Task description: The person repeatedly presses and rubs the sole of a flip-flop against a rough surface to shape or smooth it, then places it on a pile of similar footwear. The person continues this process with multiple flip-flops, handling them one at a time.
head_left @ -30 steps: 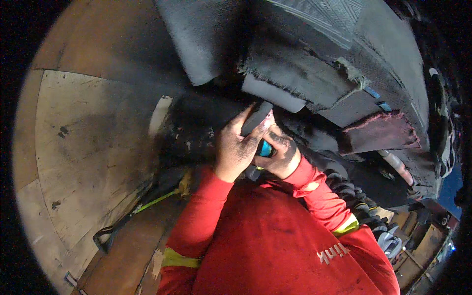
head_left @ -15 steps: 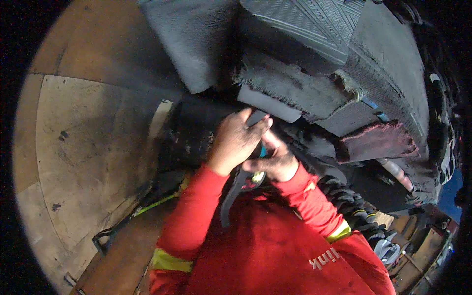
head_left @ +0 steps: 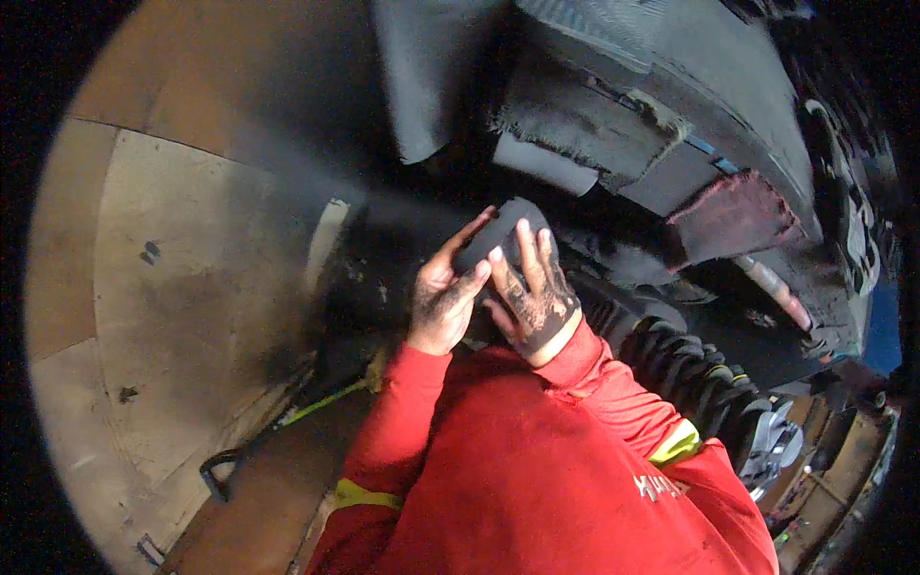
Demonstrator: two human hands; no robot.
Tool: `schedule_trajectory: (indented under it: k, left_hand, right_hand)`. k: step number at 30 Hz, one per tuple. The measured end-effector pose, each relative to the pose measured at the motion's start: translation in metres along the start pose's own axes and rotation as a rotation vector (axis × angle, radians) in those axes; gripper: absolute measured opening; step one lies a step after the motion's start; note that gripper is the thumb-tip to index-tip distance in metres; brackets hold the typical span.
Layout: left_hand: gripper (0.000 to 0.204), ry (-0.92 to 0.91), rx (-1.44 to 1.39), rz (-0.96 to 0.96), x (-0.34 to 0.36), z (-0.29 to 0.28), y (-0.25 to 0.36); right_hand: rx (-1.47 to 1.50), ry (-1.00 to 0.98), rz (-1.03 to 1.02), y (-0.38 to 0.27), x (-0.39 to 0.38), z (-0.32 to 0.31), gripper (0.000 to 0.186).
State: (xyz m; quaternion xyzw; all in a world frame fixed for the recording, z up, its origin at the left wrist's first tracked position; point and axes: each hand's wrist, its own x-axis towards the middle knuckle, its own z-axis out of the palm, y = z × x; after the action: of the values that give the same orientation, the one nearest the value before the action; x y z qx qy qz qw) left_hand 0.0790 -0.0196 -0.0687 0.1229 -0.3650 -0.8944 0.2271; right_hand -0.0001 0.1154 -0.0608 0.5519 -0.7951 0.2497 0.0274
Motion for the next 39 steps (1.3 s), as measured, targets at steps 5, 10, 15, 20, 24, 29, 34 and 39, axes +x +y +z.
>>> schedule_trajectory:
  k: [5,10,15,20,24,29,34,39]
  left_hand:
    - [0.061,-0.006,0.3,-0.059,0.0,0.007,0.022]
    - [0.047,0.103,0.918,0.146,0.028,0.021,0.01]
    - [0.036,0.091,1.213,0.306,0.045,0.032,0.014]
    - [0.03,0.082,1.419,0.297,0.058,0.033,0.01]
    - [0.034,0.112,1.549,0.157,0.07,0.027,-0.008]
    - [0.033,0.132,1.316,0.124,0.072,0.024,-0.033]
    - [0.037,0.182,1.043,0.131,0.051,0.024,-0.034]
    - [0.036,0.184,1.309,0.237,0.054,0.029,-0.013]
  right_hand:
    - [0.433,0.08,0.106,-0.008,0.007,0.001,0.1]
    - [0.502,0.161,0.136,0.012,0.005,0.026,0.099]
    - [0.637,0.112,0.194,0.03,0.013,0.03,0.099]
    - [0.782,0.083,0.202,0.04,0.014,0.033,0.104]
    - [0.88,-0.082,0.324,0.058,0.01,0.035,0.106]
    - [0.75,-0.174,0.269,0.086,0.012,0.017,0.101]
    - [0.608,-0.179,0.212,0.073,0.007,-0.001,0.096]
    - [0.742,-0.088,0.226,0.05,0.014,0.001,0.092]
